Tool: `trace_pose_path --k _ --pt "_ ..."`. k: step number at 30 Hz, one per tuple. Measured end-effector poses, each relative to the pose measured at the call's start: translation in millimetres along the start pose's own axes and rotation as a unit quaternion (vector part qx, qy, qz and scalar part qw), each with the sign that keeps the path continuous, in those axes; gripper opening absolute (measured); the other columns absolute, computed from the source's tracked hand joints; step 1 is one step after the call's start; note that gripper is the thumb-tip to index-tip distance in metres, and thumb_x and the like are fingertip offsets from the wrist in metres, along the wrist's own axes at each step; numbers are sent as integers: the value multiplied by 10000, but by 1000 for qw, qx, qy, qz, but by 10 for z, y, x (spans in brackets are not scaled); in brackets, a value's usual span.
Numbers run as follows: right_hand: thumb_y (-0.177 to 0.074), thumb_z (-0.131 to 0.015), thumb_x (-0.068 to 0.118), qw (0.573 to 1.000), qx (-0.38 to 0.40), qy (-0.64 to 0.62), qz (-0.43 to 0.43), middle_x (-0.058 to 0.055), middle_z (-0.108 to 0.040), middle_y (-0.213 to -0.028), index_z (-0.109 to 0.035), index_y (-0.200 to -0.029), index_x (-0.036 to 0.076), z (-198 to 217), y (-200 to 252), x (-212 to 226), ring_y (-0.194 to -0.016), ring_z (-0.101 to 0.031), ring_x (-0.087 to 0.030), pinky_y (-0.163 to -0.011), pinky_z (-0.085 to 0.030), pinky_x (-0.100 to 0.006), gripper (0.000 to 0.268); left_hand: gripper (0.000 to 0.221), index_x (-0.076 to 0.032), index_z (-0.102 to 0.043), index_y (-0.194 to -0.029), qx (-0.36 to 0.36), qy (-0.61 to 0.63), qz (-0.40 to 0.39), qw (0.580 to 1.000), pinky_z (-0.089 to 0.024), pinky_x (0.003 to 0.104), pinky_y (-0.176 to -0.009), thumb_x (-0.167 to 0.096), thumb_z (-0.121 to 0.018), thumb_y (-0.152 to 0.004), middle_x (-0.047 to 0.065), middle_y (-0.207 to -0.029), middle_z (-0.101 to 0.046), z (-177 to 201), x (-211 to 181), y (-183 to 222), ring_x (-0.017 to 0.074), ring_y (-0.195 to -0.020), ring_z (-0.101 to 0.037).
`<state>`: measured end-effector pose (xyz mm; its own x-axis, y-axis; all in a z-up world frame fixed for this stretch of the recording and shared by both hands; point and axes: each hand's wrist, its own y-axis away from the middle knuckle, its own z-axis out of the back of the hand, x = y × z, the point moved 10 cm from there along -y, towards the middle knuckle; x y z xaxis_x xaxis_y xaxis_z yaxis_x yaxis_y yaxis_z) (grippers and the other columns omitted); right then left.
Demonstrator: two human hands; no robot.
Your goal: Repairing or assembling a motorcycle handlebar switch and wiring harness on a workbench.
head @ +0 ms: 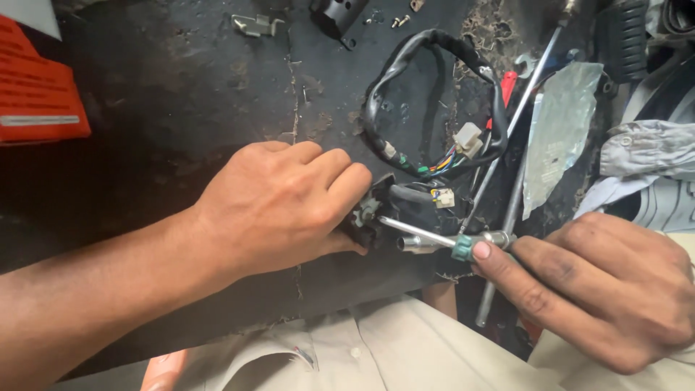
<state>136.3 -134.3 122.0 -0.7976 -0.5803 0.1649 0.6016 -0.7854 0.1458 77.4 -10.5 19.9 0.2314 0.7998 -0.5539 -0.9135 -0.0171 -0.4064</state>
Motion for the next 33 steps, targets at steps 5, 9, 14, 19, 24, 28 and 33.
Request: trace_pose_path --k 5,9,14,19,24,28,33 --pt "-780 -694 275 1000 4 3 -15 -144 -685 -841 -724 -1149 -82 -20 -33 24 -650 -635 -206 -503 -491 -346 514 595 -83 -572 -861 5 -4 3 1000 -537 371 -593 -506 -874 -572 43 -749 -596 -20 -1 5 235 -688 -663" --pt "-770 -678 265 999 7 6 -50 -120 -700 -852 -733 -1157 -49 -31 -31 -22 -661 -644 -192 -517 -490 -341 502 594 -86 -568 -857 7 -2 3 1000 -539 370 -599 -509 -875 -574 40 -748 -597 -23 2 -4 233 -689 -663" --pt "-845 -728 211 998 7 15 -57 -91 -689 -820 -741 -1132 -52 5 -98 -79 -630 -604 -173 -495 -441 -319 389 598 -89 -576 -868 10 -14 -1 1000 -536 366 -590 -509 -875 -564 41 -751 -598 -24 -21 -14 229 -685 -659" --pt "-879 -734 213 996 34 27 -79 -58 -669 -781 -755 -1126 -48 22 -166 -116 -626 -600 -173 -498 -436 -326 359 605 -90 -580 -871 12 -18 -3 1000 -536 365 -587 -521 -874 -564 39 -753 -603 -31 -24 -6 226 -678 -654" --pt "-690 -671 150 986 81 136 -50 -123 -707 -846 -759 -1123 -58 124 -440 160 -597 -575 -166 -447 -363 -291 488 603 -87 -588 -880 8 -12 -3 1000 -541 374 -593 -506 -878 -558 44 -759 -609 -22 -27 0 240 -684 -658" --pt "-696 -649 173 983 98 151 -42 -136 -698 -864 -755 -1129 -56 83 -452 164 -613 -569 -174 -465 -356 -291 502 589 -86 -587 -878 -4 -2 2 1000 -537 391 -581 -489 -885 -570 47 -764 -615 -15 -14 30 251 -697 -668" --pt "-774 -661 71 972 83 218 38 -112 -680 -851 -745 -1131 -78 73 -498 363 -621 -548 -155 -488 -327 -270 395 592 -80 -588 -868 -1 12 2 1000 -539 398 -576 -494 -888 -570 55 -773 -631 -43 7 60 262 -713 -684"
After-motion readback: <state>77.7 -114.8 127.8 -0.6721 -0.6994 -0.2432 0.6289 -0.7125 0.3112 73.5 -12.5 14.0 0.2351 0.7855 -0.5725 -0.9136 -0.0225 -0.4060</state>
